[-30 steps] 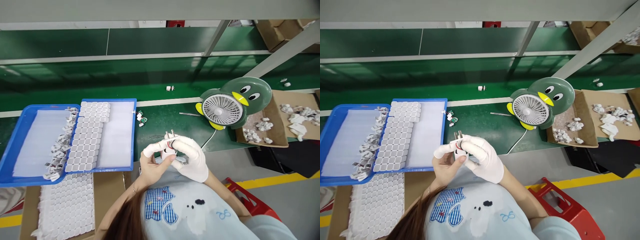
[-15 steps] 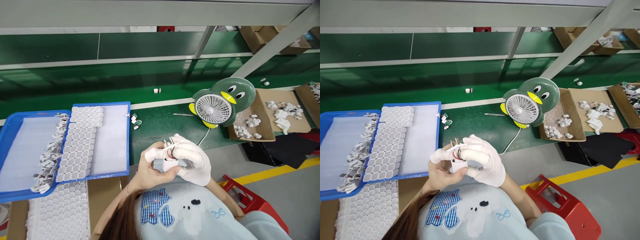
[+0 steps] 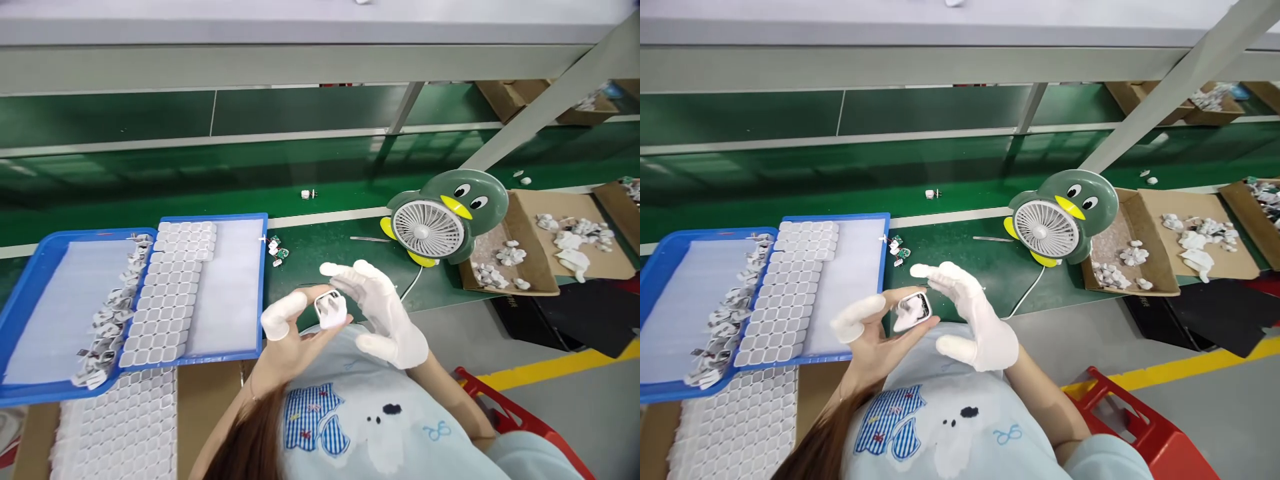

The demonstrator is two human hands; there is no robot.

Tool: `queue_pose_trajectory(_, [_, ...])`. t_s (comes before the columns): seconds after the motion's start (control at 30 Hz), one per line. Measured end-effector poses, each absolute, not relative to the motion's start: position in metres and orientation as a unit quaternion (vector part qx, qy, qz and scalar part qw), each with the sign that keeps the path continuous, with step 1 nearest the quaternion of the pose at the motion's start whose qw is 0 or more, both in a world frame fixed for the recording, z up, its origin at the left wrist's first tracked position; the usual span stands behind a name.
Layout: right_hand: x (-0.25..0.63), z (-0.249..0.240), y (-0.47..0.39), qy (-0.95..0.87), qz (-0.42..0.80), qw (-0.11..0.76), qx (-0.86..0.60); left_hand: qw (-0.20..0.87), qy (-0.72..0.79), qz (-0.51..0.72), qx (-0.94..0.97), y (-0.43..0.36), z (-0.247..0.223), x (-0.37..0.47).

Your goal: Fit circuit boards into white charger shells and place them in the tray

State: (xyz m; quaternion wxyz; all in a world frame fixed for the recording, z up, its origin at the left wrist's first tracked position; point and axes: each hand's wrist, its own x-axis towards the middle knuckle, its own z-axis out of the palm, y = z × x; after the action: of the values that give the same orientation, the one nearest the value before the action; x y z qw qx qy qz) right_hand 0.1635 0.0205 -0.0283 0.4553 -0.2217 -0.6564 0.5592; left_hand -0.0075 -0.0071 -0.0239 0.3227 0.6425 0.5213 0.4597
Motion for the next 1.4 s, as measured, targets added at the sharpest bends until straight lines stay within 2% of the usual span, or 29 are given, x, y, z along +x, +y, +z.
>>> queue_pose_trajectory(0.13, [0.152,-0.030,0.016,-0.624,0.609,0.435,-0.224,0.292,0.484,0.444,0.695,-0.010,-0.026,-0.015])
queue_pose_trajectory(0.27, [0.138,-0.031,0.011,-0.563,0.628,0.452,-0.290,0.231,0.488,0.473,0.696,-0.013,-0.037,-0.016])
queue_pose_trajectory(0.37, [0.135,-0.030,0.010,-0.530,0.656,0.455,-0.286,0.213,0.489,0.482,0.695,-0.016,-0.039,-0.015])
queue_pose_trajectory(0.57, [0.130,-0.030,0.013,-0.530,0.718,0.401,-0.206,0.232,0.519,0.525,0.633,-0.024,-0.033,-0.021])
queue_pose_trajectory(0.73, [0.114,-0.044,0.016,-0.501,0.756,0.348,-0.237,0.144,0.533,0.601,0.578,-0.037,-0.045,-0.039])
queue_pose_trajectory(0.83, [0.099,-0.044,0.018,-0.580,0.674,0.371,-0.267,0.110,0.575,0.623,0.519,-0.045,-0.053,-0.055])
queue_pose_trajectory(0.93, [0.079,-0.034,0.020,-0.742,0.492,0.391,-0.231,0.090,0.603,0.614,0.501,-0.051,-0.052,-0.076])
queue_pose_trajectory(1.07, [0.046,-0.024,0.021,-0.869,0.300,0.361,-0.157,0.039,0.610,0.586,0.532,-0.060,-0.039,-0.105])
queue_pose_trajectory(1.13, [0.031,-0.025,0.018,-0.882,0.273,0.353,-0.152,0.010,0.614,0.577,0.539,-0.064,-0.033,-0.118])
queue_pose_trajectory(1.4, [-0.001,-0.027,0.000,-0.852,0.313,0.358,-0.217,-0.042,0.600,0.501,0.623,-0.064,-0.026,-0.152])
